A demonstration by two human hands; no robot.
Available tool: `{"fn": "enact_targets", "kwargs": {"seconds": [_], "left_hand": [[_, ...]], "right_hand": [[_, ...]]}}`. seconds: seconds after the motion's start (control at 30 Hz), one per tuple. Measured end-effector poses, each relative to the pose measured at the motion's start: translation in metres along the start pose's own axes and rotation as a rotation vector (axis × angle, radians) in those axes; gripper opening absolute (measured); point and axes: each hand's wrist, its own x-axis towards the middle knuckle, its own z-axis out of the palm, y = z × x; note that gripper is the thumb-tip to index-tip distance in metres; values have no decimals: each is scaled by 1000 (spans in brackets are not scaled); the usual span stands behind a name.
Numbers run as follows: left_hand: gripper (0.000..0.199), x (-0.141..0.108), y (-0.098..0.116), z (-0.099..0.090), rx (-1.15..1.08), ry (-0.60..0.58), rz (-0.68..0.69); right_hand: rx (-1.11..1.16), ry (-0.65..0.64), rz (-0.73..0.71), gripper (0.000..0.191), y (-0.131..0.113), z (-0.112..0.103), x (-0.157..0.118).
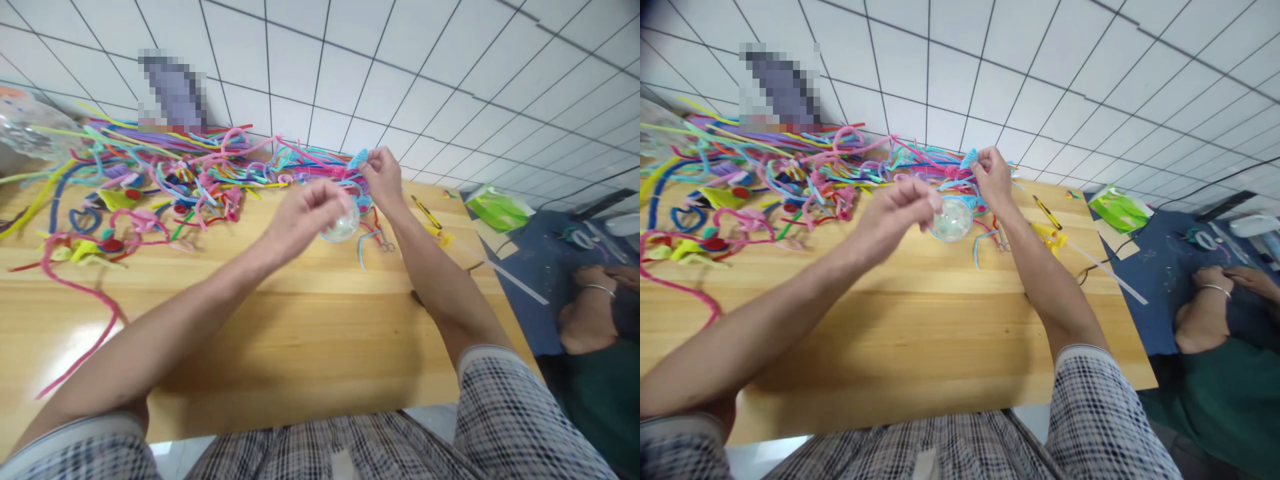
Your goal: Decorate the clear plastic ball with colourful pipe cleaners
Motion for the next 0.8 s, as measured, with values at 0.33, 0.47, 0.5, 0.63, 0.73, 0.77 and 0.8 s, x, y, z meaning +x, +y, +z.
{"fn": "enact_targets", "kwargs": {"seconds": [0.33,0.47,0.5,0.63,0.73,0.77,0.8], "left_hand": [[10,125,-65,-56,864,35,100],[17,126,-83,-57,896,39,181],[18,125,-87,-58,902,28,199],[22,120,-100,-61,944,21,230],[21,118,-111,-62,972,48,241],[22,118,-115,-62,987,57,244],[24,119,-119,-62,1003,67,245]], "right_hand": [[17,-101,-62,18,-33,23,10],[-70,-200,-59,24,-33,25,19],[-89,-222,-40,27,-32,26,20],[-121,-231,45,37,-25,32,23],[-155,-193,57,43,-18,37,25],[-175,-185,59,45,-16,38,26],[-200,-179,64,45,-15,40,27]]}}
